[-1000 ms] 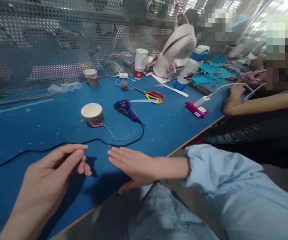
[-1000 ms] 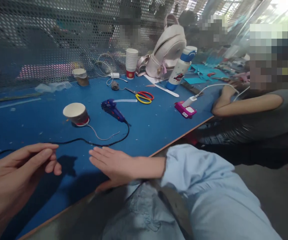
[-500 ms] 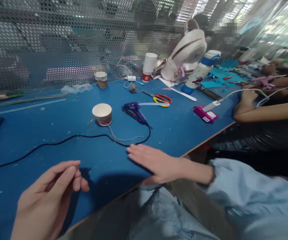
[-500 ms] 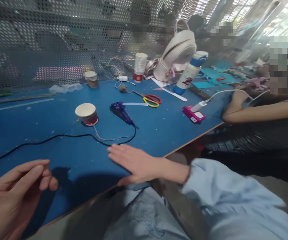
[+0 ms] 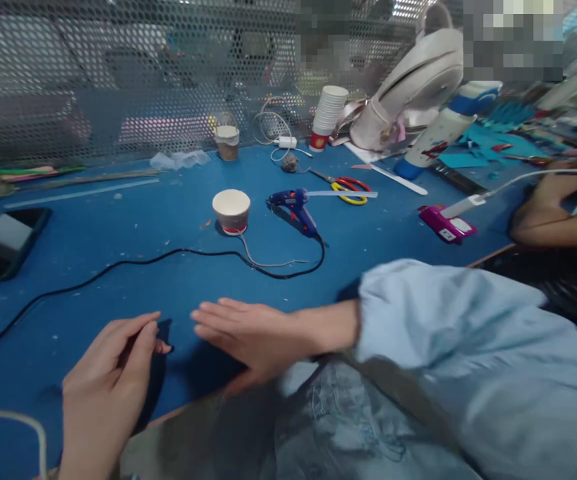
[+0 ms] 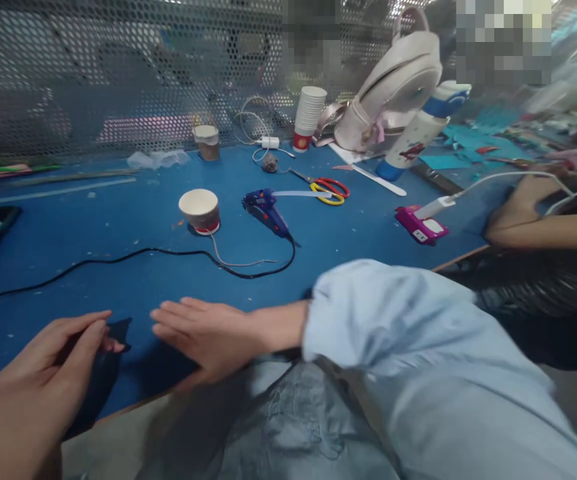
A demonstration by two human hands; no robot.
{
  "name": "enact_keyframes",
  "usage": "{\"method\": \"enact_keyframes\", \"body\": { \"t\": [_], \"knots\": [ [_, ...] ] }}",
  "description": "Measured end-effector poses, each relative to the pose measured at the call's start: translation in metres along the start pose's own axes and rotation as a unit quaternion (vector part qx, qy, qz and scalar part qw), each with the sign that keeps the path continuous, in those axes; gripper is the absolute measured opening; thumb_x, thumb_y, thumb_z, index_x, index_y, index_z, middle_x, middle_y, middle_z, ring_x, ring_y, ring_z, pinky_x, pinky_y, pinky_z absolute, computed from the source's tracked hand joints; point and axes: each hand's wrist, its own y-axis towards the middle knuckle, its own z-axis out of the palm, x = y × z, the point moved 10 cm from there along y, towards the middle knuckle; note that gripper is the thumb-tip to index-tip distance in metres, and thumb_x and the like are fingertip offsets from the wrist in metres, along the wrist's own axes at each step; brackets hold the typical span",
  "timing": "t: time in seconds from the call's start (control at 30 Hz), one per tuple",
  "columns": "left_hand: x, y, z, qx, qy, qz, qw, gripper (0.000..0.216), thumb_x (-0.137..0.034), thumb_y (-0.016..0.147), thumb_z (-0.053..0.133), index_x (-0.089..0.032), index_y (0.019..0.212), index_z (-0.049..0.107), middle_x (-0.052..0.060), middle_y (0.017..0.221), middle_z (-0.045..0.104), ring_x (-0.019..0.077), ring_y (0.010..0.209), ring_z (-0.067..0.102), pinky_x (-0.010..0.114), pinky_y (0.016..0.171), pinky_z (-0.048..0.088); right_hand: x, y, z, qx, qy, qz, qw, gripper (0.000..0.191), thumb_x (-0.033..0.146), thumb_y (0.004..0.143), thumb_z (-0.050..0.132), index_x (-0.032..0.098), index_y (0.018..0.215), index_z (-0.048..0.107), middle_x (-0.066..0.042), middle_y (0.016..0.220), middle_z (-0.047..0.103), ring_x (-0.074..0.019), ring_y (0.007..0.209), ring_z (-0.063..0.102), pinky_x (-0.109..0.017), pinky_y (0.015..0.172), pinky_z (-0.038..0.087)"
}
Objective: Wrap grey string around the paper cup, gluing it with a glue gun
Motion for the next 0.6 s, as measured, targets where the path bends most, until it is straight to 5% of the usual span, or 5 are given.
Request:
{"method": "enact_keyframes", "body": {
  "t": [0.17,0.27,0.43,0.53,0.6],
  "knots": [
    [0.01,0.012,-0.017,0.002,0.067,0.019,0.998,0.019,-0.036,0.083,0.057,-0.022,0.092,0.066,0.001,0.083,0.066,0.0197,0.078,0.063,0.029,0.075,0.045,-0.02,0.115,0.01,0.037,0.019,-0.036,0.998,0.08,0.057,0.088,0.049,0.001,0.143,0.034,-0.02,0.154,0.023,-0.0298,0.145,0.016,-0.044,0.119,0.014],
    [0.012,0.011,-0.035,-0.054,0.094,0.048,0.993,0.016,-0.036,0.084,0.056,-0.024,0.092,0.065,0.001,0.087,0.067,0.0205,0.082,0.063,0.03,0.076,0.045,-0.033,0.121,-0.011,0.064,0.118,-0.043,0.99,0.065,0.053,0.096,0.036,0.009,0.144,0.036,-0.013,0.155,0.025,-0.022,0.145,0.019,-0.034,0.118,0.021],
    [0.024,0.006,-0.051,-0.076,0.137,0.084,0.984,0.014,-0.033,0.087,0.053,-0.026,0.093,0.064,0.001,0.084,0.066,0.0201,0.079,0.064,0.03,0.074,0.046,-0.042,-0.011,-0.059,-0.012,0.132,0.008,0.991,0.059,0.04,0.097,0.042,0.006,0.144,0.036,-0.014,0.151,0.035,-0.0183,0.142,0.028,-0.032,0.118,0.025],
    [0.036,0.014,-0.041,-0.016,0.173,0.113,0.978,0.015,-0.031,0.087,0.052,-0.026,0.095,0.063,0.003,0.091,0.066,0.0208,0.083,0.065,0.031,0.077,0.047,-0.045,-0.095,-0.047,-0.024,0.072,0.092,0.993,0.065,0.041,0.093,0.049,0.01,0.148,0.03,-0.015,0.15,0.034,-0.0204,0.141,0.03,-0.036,0.115,0.032],
    [0.039,0.02,-0.027,0.034,0.194,0.141,0.97,0.016,-0.028,0.086,0.051,-0.027,0.097,0.063,0.004,0.096,0.066,0.0211,0.088,0.066,0.031,0.079,0.049,-0.049,-0.115,-0.031,-0.021,0.038,0.126,0.991,0.075,0.046,0.09,0.054,0.013,0.15,0.025,-0.015,0.152,0.029,-0.0244,0.143,0.024,-0.043,0.116,0.029]
  ]
}}
